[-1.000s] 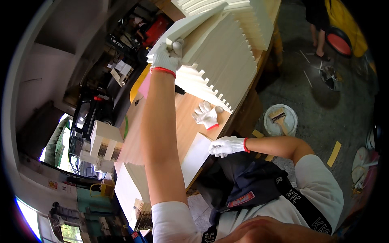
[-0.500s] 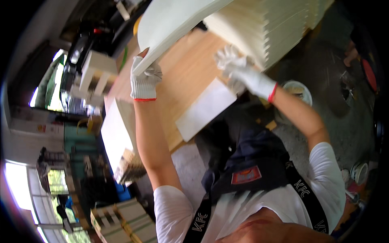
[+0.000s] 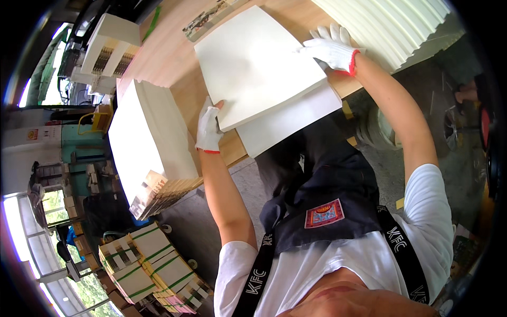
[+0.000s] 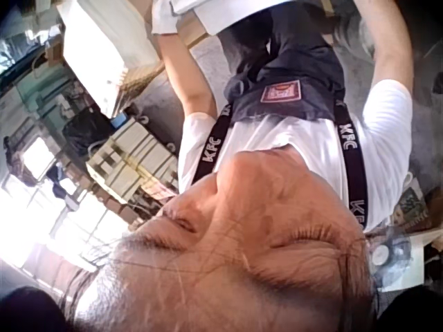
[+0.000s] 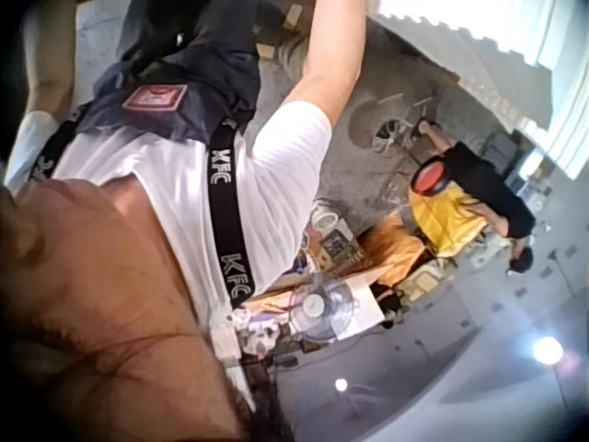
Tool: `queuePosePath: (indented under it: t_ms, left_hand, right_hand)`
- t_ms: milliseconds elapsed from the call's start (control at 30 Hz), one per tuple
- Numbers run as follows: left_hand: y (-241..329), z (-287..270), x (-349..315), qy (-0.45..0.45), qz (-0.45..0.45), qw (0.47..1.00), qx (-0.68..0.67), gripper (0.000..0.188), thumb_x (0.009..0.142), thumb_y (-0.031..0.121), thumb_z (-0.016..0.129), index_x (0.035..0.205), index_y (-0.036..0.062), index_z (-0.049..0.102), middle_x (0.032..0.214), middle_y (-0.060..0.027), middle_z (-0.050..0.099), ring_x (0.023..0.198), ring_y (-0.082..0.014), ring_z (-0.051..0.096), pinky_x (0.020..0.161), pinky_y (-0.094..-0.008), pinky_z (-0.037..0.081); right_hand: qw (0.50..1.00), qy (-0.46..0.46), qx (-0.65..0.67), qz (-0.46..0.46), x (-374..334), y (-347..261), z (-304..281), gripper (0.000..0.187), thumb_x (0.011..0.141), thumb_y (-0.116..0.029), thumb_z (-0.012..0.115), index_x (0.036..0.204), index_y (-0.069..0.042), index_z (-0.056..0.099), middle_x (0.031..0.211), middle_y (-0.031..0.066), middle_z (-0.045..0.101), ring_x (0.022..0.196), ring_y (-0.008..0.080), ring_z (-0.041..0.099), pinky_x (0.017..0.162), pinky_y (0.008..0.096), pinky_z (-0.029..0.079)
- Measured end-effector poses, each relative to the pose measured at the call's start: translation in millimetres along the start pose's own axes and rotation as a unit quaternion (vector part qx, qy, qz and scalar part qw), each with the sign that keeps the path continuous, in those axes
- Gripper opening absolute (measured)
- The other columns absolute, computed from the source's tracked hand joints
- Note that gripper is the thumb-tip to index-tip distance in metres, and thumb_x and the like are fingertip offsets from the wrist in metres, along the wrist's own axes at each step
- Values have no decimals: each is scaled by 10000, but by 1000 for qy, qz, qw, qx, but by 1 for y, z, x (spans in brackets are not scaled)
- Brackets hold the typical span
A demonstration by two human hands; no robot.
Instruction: The person repeatedly picks up a white rectangular sheet from a stack, places it on a wooden board, and smooths it down with gloved hands. They then lift the sheet and place it onto a growing stack of similar sheets on the table.
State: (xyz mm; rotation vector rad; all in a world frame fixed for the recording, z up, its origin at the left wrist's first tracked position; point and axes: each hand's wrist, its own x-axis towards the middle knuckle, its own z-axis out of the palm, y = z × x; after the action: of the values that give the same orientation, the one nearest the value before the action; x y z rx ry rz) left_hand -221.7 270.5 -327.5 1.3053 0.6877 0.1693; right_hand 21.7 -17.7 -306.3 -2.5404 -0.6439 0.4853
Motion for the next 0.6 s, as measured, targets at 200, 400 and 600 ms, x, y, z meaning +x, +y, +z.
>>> queuePosePath:
  t_ms: [200,400,600]
  left_hand:
    - [-3,-3,-3,11,44,957,287,349,902,193,632,1196,15,569,1112,-72,619,874,-178,649,712,-359,535]
    - [3,35,-46,198,156,788,562,463,843,317,745,1187,40,602,1119,-109,617,1017,-277,599,857,-440,491]
    - [-52,10,-90,149,321,735,578,608,772,364,796,1224,5,608,1374,-187,540,1305,-370,441,1100,-466,341]
  right_hand:
    - [975,22,-217,-35,-4,-4,3,631,862,-723,491,1248,-254,662,1621,118,267,1502,387,83,1138,621,54]
    - [966,116,-221,-66,-31,-4,3,708,900,-690,500,1330,-133,575,1572,144,349,1469,329,262,1088,567,327]
    - [972,58,-202,-103,-93,9,13,807,855,-604,640,1412,-43,475,1522,141,417,1399,307,393,1156,437,317]
